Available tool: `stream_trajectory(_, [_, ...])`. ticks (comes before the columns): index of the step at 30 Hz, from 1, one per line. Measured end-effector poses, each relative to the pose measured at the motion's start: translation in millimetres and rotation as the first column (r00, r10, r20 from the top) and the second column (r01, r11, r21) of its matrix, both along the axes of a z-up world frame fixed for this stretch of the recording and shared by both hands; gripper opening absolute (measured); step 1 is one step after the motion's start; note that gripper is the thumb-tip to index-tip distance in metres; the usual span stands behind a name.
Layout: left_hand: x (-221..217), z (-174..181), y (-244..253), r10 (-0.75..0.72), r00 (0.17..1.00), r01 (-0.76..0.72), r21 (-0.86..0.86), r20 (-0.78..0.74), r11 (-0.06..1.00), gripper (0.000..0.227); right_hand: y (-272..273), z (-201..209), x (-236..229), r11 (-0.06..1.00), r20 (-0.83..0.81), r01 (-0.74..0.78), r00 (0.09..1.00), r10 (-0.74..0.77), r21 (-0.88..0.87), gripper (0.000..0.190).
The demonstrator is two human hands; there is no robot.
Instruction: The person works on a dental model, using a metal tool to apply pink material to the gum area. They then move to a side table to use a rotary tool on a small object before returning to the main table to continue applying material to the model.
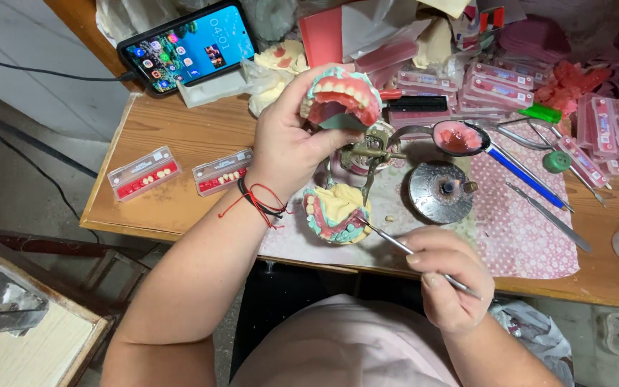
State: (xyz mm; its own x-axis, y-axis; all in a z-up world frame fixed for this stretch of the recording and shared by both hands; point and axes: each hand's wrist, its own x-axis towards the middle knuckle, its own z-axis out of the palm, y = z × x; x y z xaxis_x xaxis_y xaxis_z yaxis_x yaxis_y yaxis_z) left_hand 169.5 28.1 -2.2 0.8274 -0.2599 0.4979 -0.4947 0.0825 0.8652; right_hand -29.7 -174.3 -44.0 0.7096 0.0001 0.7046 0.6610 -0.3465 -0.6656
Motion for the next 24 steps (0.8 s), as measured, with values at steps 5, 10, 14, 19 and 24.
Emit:
stream_trajectory(5, [0, 2, 1, 0.001, 1.0, -0.001, 0.019, 0.024, 1.0, 0.071, -2, 0, 1, 0.992, 0.028, -0.096, 0.995, 0.098, -0.086, 0.026])
stream_trajectory(10, [-1, 1, 1, -0.009, 1.0, 0.009, 0.008, 0.013, 1.0, 0.072, -2, -4, 1, 0.99, 0.06, -0.098, 0.993, 0.104, -0.099, 0.026])
stream_trajectory(14, [-1, 2, -1, -0.073, 0.997, 0.076, -0.091, 0.035, 0.993, 0.067, -1, 1, 1, 0.994, 0.056, -0.105, 0.993, 0.107, -0.042, 0.025])
stream_trajectory(19, [-6, 10, -1, -0.076, 0.997, 0.074, -0.115, -0.014, 0.991, 0.063, -23, -5, 3, 0.972, 0.016, 0.107, 0.994, -0.113, 0.207, 0.023])
stream_trajectory(24, [-6, 13, 0, -0.003, 1.0, 0.003, -0.041, -0.016, 0.999, 0.068, -69, 35, 37, 0.679, -0.364, 0.421, 0.901, -0.237, 0.602, 0.029])
